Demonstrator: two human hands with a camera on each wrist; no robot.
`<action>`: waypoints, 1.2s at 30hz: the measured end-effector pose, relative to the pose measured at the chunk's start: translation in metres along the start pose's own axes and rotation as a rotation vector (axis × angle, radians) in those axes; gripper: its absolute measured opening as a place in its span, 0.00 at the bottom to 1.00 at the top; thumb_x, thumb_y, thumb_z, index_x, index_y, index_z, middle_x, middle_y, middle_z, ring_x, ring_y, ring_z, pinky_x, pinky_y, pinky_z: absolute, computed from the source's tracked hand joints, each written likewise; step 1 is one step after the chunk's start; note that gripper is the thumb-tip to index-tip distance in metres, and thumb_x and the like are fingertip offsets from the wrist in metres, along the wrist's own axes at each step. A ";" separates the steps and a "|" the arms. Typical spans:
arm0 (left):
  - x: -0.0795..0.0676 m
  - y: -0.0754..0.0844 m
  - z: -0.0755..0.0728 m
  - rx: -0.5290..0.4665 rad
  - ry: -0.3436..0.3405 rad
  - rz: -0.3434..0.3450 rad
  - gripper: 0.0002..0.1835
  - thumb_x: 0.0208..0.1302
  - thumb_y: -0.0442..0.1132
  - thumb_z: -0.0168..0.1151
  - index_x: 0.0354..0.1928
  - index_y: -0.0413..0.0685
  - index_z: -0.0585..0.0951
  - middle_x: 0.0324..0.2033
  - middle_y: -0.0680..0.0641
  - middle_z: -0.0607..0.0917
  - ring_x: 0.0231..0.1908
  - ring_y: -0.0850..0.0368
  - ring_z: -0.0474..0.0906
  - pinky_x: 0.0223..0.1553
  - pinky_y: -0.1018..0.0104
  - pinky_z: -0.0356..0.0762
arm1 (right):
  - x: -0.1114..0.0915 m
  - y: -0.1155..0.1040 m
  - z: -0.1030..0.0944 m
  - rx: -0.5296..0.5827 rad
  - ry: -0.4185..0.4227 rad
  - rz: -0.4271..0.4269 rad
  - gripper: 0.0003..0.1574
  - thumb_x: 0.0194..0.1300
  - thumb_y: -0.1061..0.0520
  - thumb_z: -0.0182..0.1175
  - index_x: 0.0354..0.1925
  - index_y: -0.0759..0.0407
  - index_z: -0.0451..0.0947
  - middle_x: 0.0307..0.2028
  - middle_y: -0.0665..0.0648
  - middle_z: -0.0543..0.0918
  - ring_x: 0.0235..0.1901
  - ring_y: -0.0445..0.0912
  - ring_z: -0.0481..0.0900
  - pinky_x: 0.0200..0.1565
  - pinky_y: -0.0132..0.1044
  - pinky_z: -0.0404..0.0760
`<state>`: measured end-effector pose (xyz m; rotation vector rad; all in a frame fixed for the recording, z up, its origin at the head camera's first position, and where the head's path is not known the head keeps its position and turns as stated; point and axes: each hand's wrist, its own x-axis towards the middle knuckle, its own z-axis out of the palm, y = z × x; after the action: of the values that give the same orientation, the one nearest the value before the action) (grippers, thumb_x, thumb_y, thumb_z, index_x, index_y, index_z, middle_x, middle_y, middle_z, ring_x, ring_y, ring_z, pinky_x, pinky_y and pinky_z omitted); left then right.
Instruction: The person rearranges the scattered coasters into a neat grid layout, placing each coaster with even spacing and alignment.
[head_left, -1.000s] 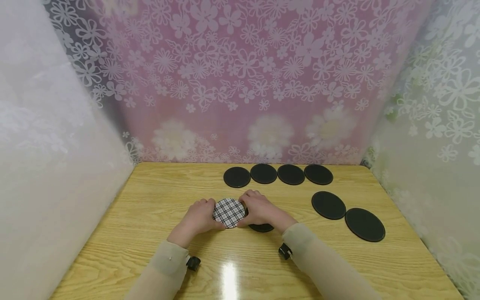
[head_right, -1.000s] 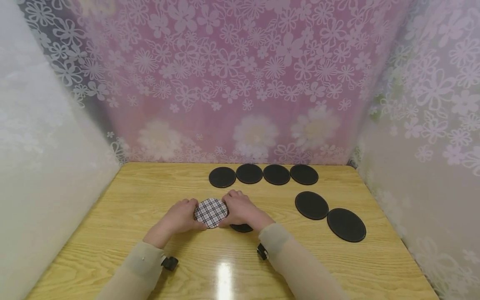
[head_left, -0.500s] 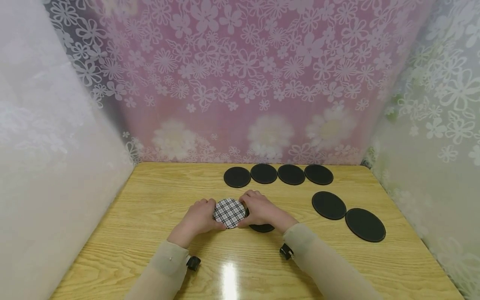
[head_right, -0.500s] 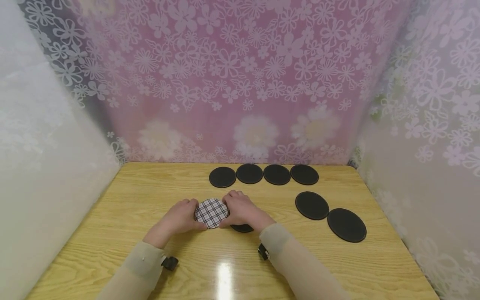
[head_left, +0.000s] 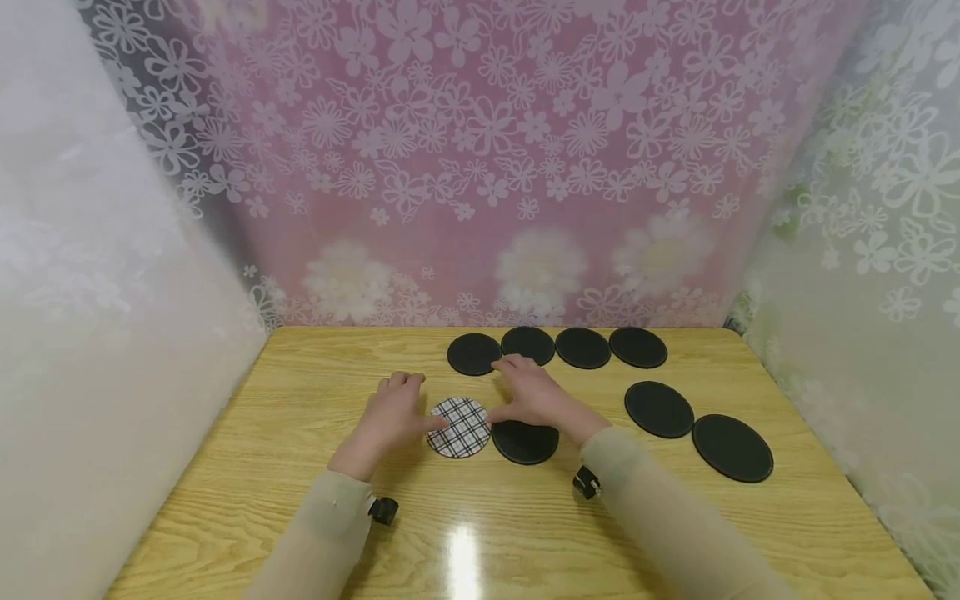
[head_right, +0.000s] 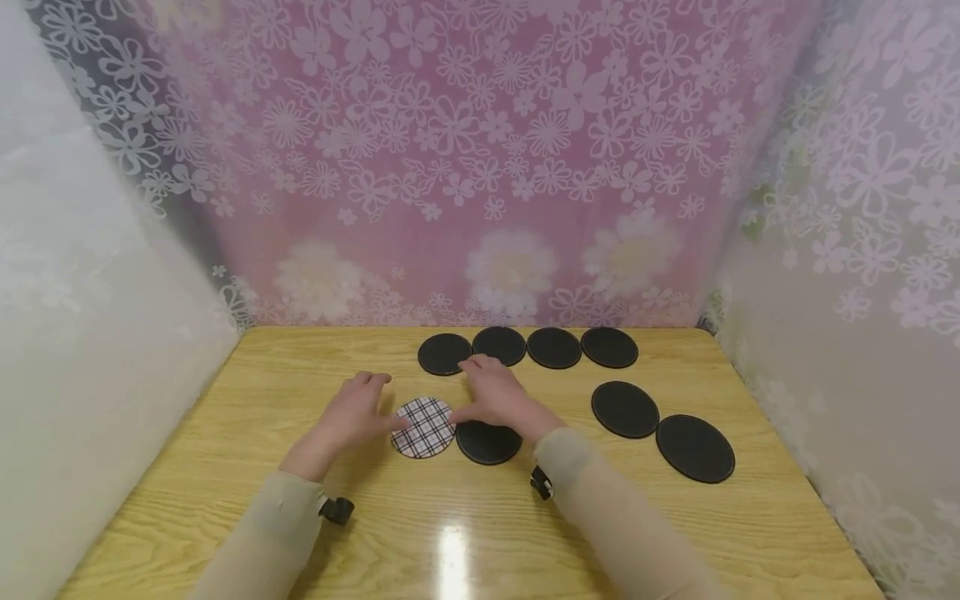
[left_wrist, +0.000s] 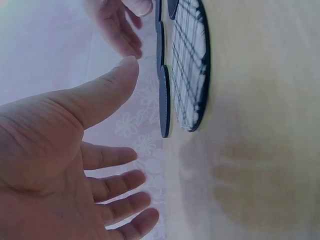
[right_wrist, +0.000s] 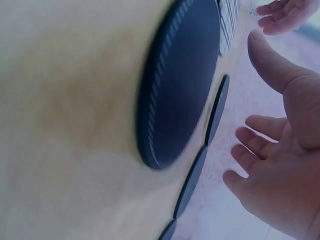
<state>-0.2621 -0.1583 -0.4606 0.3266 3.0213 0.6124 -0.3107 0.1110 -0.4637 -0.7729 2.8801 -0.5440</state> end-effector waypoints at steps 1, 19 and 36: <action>0.003 0.000 -0.001 0.005 0.003 0.003 0.50 0.66 0.59 0.81 0.78 0.34 0.73 0.75 0.28 0.72 0.74 0.26 0.67 0.70 0.29 0.68 | 0.002 0.002 -0.003 -0.007 0.008 -0.001 0.64 0.64 0.38 0.83 0.82 0.66 0.65 0.80 0.70 0.66 0.79 0.68 0.63 0.77 0.64 0.64; 0.075 0.013 0.004 0.032 0.000 -0.034 0.55 0.70 0.64 0.75 0.86 0.41 0.63 0.84 0.34 0.61 0.84 0.32 0.52 0.78 0.28 0.53 | 0.049 0.034 -0.016 -0.125 -0.024 0.057 0.66 0.72 0.34 0.75 0.86 0.67 0.56 0.85 0.69 0.56 0.84 0.66 0.53 0.80 0.66 0.53; 0.109 0.011 0.024 -0.057 -0.031 -0.083 0.50 0.66 0.61 0.81 0.79 0.37 0.71 0.72 0.31 0.74 0.70 0.32 0.69 0.70 0.33 0.69 | 0.075 0.049 0.000 -0.117 -0.088 0.078 0.63 0.75 0.32 0.70 0.86 0.67 0.56 0.85 0.70 0.57 0.84 0.64 0.54 0.81 0.65 0.52</action>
<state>-0.3641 -0.1165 -0.4783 0.2047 2.9637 0.6784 -0.3979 0.1126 -0.4821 -0.6783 2.8666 -0.3272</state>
